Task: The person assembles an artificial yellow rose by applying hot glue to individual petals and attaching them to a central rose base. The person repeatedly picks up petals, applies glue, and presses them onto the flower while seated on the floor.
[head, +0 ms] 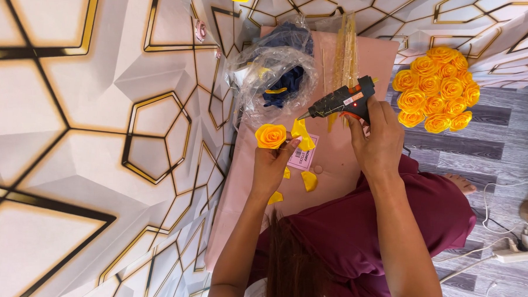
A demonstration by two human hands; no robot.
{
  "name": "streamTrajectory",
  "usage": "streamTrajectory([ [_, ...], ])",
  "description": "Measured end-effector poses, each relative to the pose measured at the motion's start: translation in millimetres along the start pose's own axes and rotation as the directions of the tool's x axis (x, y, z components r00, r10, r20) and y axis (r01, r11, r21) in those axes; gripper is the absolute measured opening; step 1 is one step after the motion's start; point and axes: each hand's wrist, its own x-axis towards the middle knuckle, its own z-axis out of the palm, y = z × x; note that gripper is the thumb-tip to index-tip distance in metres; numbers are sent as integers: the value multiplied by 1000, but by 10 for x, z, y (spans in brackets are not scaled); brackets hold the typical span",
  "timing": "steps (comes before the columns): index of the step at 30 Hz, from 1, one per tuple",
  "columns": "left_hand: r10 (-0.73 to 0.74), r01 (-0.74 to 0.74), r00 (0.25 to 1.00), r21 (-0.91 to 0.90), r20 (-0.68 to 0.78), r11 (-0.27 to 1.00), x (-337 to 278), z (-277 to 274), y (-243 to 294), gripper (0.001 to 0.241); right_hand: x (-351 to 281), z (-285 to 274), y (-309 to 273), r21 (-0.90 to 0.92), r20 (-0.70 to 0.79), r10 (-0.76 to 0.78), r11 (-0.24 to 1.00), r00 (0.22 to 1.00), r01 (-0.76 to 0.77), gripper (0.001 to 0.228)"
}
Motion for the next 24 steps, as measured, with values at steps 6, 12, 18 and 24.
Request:
streamTrajectory([
  [6, -29, 30, 999, 12, -33, 999, -66, -3, -21, 22, 39, -38, -52, -37, 13, 14, 999, 1000, -13, 37],
  [12, -41, 43, 998, 37, -54, 998, -67, -13, -20, 23, 12, -19, -12, -67, 13, 9, 998, 1000, -8, 37],
  [18, -11, 13, 998, 35, -57, 999, -63, -31, -35, 25, 49, -28, -85, -152, 74, 95, 985, 993, -82, 43],
  [24, 16, -13, 998, 44, -64, 999, -27, -71, 73, 29, -195, 725, 656, -448, 494, 363, 885, 790, -127, 61],
])
